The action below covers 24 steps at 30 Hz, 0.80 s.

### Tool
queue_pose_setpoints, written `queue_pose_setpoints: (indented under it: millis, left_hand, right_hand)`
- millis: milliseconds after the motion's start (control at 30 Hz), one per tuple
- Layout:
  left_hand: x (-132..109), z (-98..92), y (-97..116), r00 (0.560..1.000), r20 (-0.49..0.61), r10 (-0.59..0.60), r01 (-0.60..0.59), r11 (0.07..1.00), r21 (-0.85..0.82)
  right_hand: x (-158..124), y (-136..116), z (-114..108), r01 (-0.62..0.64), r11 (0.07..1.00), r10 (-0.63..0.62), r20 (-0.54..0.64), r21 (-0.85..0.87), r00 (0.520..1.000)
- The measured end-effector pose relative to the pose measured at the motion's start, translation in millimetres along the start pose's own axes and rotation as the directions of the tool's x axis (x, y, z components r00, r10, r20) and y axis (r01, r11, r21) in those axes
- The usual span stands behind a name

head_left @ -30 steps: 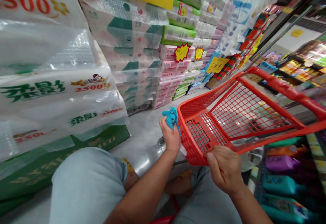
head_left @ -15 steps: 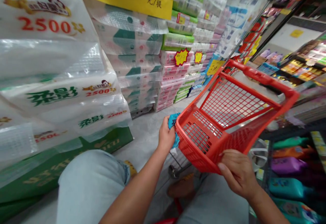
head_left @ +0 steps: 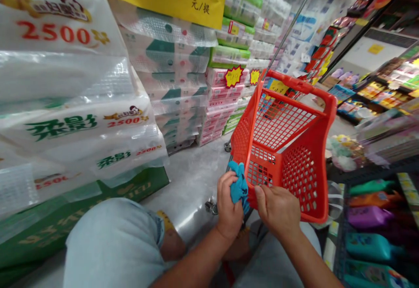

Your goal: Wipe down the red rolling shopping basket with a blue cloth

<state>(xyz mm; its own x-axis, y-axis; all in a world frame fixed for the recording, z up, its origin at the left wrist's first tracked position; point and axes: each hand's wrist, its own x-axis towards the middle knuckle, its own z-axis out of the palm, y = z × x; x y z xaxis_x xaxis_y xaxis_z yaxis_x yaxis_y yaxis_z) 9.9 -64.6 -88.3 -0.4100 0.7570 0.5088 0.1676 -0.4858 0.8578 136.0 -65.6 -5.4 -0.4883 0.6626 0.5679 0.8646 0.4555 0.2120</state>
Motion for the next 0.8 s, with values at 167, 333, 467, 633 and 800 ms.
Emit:
queue_pose_setpoints:
  millis: [167,333,467,633,800]
  left_hand:
    - [49,22.2,-17,0.993,0.106,-0.060,0.065,0.997,-0.042]
    - [18,21.7,-2,0.978,0.203,0.054,-0.046,0.998,-0.047]
    - [4,20.4,-4,0.933,0.330,0.141,-0.118,0.989,-0.089]
    - [21,33.2,-28,0.974,0.135,-0.183,0.199,0.973,-0.117]
    - [21,15.5,-15,0.869,0.254,-0.424,0.487,0.820,-0.301]
  right_hand:
    - [-18,36,-1,0.072,0.987,-0.068,-0.035,0.145,0.997]
    - [-22,46,-10,-0.135,0.959,0.087,0.194,0.250,0.977]
    - [-12,35,-14,-0.335,0.901,0.211,0.396,0.276,0.894]
    - [-1,28,-12,-0.471,0.868,0.354,0.470,0.158,0.809]
    - [5,31,-13,-0.510,0.857,0.397,0.542,0.071,0.741]
